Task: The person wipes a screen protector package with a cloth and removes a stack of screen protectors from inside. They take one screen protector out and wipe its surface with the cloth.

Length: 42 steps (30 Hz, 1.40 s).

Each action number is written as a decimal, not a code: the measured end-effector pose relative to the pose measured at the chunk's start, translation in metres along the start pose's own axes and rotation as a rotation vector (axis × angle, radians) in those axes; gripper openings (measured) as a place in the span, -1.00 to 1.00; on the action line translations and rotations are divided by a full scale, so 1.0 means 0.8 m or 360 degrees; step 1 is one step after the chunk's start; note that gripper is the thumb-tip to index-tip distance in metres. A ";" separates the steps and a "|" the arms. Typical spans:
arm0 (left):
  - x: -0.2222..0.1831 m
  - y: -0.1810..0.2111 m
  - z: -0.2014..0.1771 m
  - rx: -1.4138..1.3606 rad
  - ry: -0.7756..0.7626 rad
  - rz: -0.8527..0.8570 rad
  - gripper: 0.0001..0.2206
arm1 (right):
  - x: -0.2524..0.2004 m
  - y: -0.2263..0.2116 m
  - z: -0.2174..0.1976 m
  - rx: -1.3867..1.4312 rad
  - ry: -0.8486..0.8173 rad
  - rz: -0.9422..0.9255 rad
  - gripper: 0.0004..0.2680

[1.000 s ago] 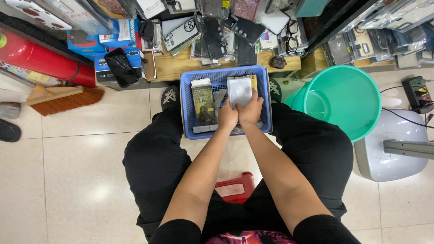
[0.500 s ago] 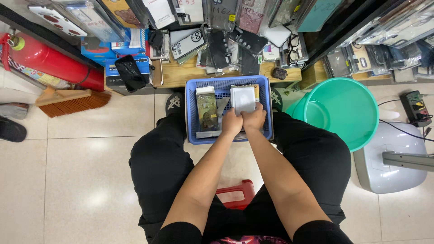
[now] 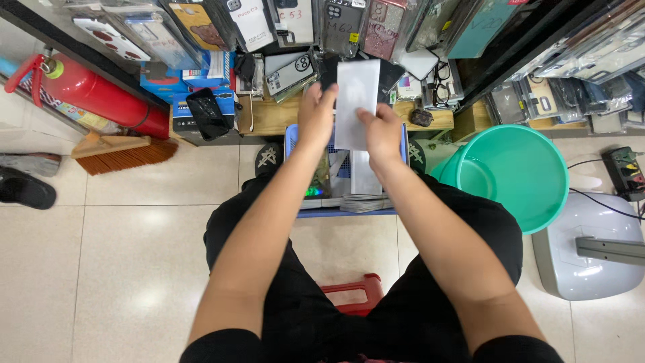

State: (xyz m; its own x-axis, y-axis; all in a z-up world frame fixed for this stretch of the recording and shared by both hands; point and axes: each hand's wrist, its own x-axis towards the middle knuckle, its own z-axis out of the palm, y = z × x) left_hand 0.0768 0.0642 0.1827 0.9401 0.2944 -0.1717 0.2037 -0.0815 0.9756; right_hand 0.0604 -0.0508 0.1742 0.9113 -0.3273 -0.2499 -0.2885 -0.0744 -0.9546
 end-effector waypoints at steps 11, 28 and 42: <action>-0.116 0.122 -0.057 -0.1250 -0.0740 -0.0001 -0.67 | -0.051 -0.081 -0.066 0.0352 -0.1332 0.0186 -0.80; -0.107 0.092 -0.086 -0.1451 -0.1281 0.0091 -0.05 | -0.076 -0.095 -0.064 0.0003 -0.1971 0.0078 -0.83; -0.105 0.082 -0.075 -0.1401 -0.1148 0.0140 -0.15 | -0.086 -0.107 -0.072 0.0521 -0.1782 0.0231 -0.75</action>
State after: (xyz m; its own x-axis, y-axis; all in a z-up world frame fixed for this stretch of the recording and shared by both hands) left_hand -0.0050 0.0910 0.2694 0.9375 -0.3180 0.1411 0.1344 0.7052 0.6962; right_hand 0.0052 -0.0761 0.2822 0.6732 0.7099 -0.2070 -0.4701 0.1947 -0.8609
